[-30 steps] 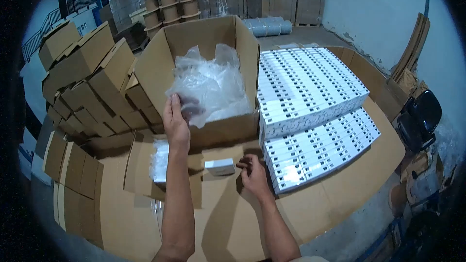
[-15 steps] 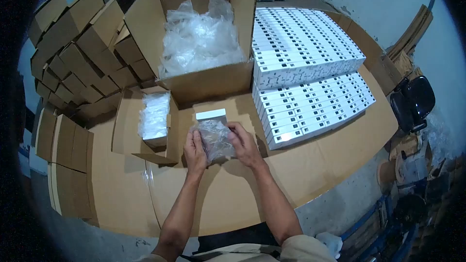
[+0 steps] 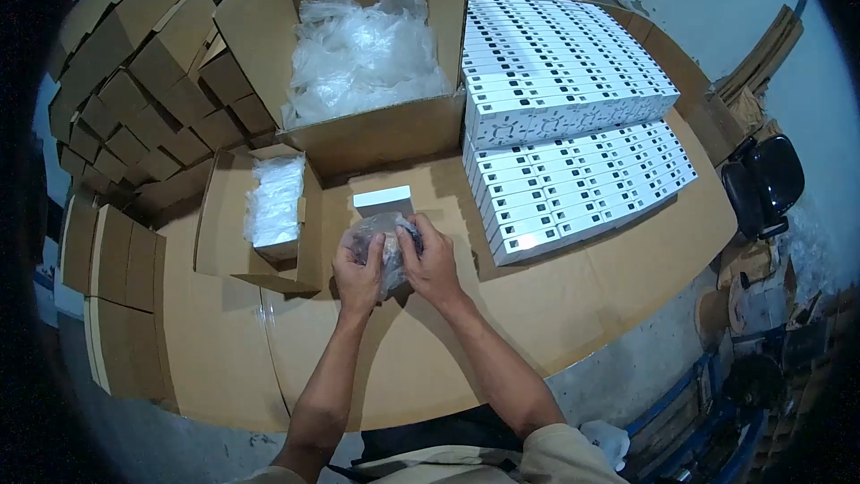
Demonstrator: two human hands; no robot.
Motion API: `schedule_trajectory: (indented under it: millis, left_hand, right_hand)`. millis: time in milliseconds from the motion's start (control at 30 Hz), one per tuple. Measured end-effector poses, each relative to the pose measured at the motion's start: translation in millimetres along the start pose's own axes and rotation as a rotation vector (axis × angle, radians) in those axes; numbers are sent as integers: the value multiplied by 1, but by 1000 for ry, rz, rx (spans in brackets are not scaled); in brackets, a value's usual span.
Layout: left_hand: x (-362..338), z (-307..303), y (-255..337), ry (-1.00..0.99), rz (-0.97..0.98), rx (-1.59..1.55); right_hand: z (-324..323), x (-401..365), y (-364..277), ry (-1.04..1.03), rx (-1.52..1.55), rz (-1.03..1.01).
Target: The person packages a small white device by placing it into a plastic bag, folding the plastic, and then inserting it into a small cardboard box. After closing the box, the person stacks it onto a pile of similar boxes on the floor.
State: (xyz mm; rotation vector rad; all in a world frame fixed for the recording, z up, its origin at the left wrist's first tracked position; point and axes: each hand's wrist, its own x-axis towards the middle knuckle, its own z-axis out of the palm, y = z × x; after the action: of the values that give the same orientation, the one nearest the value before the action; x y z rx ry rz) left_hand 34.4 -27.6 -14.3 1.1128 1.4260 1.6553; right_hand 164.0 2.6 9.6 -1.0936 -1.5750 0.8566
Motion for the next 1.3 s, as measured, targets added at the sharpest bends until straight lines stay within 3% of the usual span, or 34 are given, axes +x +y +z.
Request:
schedule_trajectory:
  millis: [100,200,400,500,600,700,767,967,1000,1100,1200,1300]
  left_hand:
    - [-1,0,5,11,43,53]
    - [2,-7,-1,19,48,145]
    - [9,-13,4,46,40,212]
    - [10,-13,6,65,103,245]
    - [12,-15,3,73,63,226]
    - [10,-19,12,31,-14,199]
    - [10,-22,13,-21,-81,179]
    - [11,-21,3,-22,134,259]
    - [11,-22,4,-29,89,244]
    - [10,-24,10,-30,8,221]
    - [8,-21,12,-9,20,219]
    - [6,-17,10,8,-15,138]
  right_hand:
    - [2,-2,9,75,-101,101]
    - [5,-2,7,179,-11,35]
    - [-4,3,4,113,-32,128]
    - [-15,8,4,-48,-63,208]
    - [-10,4,1,-50,95,-2]
    - [-11,5,6,-54,33,-14]
    - [-11,5,18,-58,77,67]
    - [-11,8,35,114,182,145]
    - [-11,11,31,163,219,144]
    - [-20,12,15,148,563,412]
    - [-20,8,2,55,192,233]
    - [1,-2,6,14,84,121]
